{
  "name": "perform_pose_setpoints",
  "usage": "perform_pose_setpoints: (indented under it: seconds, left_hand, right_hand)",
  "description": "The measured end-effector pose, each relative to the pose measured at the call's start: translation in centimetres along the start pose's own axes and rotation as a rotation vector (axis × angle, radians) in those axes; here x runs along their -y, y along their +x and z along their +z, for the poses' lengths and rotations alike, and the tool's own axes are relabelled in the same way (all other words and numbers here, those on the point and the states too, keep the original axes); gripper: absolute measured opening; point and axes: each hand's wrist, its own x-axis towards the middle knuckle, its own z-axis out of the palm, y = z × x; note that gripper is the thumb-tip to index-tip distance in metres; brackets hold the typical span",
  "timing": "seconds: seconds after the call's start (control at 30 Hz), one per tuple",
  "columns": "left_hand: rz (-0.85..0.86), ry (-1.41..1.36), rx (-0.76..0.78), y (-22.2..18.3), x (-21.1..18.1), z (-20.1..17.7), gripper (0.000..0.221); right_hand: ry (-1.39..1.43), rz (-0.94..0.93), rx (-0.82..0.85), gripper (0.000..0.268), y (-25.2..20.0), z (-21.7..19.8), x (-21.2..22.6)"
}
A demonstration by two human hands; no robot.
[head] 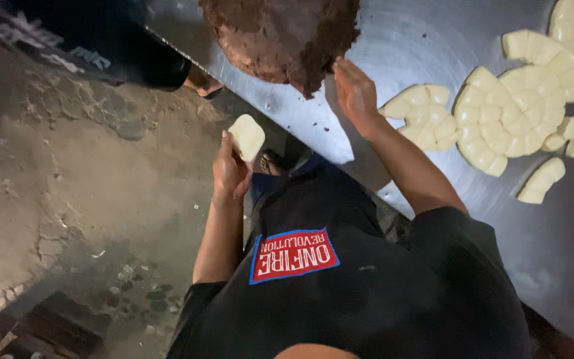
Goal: The person flattens pieces of white dough, adds a dark filling to the center, and folds the dough over the filling to form small round balls on a metal table.
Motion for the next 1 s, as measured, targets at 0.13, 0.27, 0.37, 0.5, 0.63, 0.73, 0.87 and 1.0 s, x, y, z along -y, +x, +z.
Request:
perform_pose_setpoints:
  seconds: [0.13,0.27,0.37,0.5,0.63,0.73,0.87,1.0]
  left_hand:
    - [-0.014,0.012,-0.020,-1.2,-0.9,-1.0,0.049]
    - [-0.007,0.079,-0.032,-2.3,-1.3,-0.2,0.052]
    - [0.003,0.065,0.076,-2.1,-0.9,1.8,0.055]
    - [0.016,0.117,0.186,0.2,0.6,5.1,0.061]
    - [-0.014,0.238,0.205,2.9,2.9,9.6,0.061]
    - [-0.005,0.291,0.263,4.0,4.3,13.2,0.060]
    - [0.106,0.358,0.363,4.3,6.5,16.5,0.055]
    - [0.116,0.327,0.311,3.5,6.0,17.1,0.056]
  right_hand:
    - [-0.231,-0.154,0.049,0.023,1.0,0.6,-0.6]
    - [-0.324,-0.229,0.164,0.021,1.2,0.8,-1.6]
    - [-0.180,-0.011,0.393,0.013,2.4,-1.4,-1.9]
    - [0.971,1.029,0.288,0.027,3.5,-4.9,0.3]
    - [1.394,1.049,0.258,0.023,1.7,-7.6,6.5]
    - [0.997,0.591,0.078,0.016,1.9,-9.0,10.4]
    - [0.322,0.165,-0.081,0.013,4.5,-9.3,12.4]
    - [0.628,0.277,-0.237,0.017,3.2,-9.4,12.8]
